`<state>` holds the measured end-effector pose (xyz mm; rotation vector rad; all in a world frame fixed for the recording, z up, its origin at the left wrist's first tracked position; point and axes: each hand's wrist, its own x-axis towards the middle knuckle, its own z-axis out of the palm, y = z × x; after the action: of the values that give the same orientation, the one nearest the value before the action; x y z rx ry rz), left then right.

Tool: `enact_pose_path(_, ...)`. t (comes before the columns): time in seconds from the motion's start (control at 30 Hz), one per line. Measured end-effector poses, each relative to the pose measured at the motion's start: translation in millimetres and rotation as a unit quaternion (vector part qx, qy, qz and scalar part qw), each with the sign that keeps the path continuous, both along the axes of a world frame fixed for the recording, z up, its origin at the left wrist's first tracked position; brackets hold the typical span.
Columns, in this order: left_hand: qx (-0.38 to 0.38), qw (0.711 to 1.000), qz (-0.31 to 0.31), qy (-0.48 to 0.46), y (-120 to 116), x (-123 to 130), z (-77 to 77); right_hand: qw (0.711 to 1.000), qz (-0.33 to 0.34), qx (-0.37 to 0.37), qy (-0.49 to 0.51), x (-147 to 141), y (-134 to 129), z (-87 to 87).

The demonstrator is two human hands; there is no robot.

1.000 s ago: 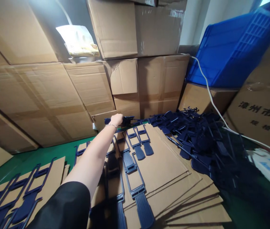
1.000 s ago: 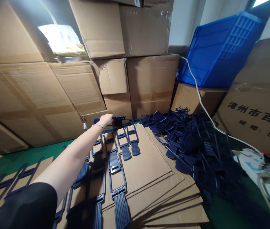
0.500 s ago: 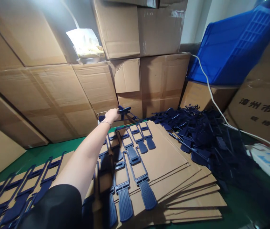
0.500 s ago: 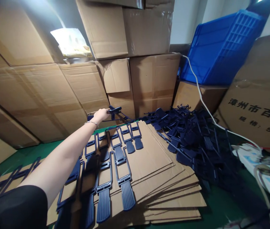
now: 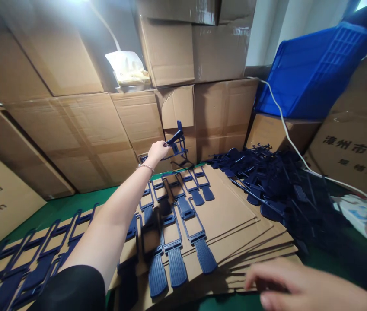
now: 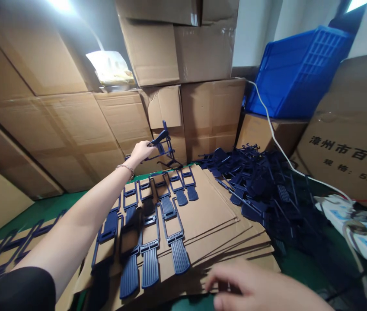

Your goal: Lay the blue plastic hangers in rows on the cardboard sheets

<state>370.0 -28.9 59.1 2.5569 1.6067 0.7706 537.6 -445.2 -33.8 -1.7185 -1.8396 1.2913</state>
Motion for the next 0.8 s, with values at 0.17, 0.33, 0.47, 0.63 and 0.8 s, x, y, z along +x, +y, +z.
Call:
enact_pose_path(0.17,-0.005,0.998,0.0,-0.063,1,3,0.9,0.986,-0.028,0.004,0.165,-1,71,20.0)
enact_pose_path(0.33,-0.005,0.994,-0.009,-0.113,4,5,1.2,0.963,-0.09,0.04,0.25,3,115,4.8)
enact_pose_path(0.47,-0.002,0.988,-0.014,-0.152,9,9,3.1,0.949,-0.136,0.064,0.279,7,134,-3.6)
enact_pose_path(0.63,0.007,0.98,-0.037,-0.197,9,11,15.9,0.94,-0.224,0.094,0.24,10,161,-4.0)
enact_pose_path(0.8,0.023,0.967,-0.082,-0.24,4,15,36.8,0.921,-0.296,0.244,0.074,12,209,3.4)
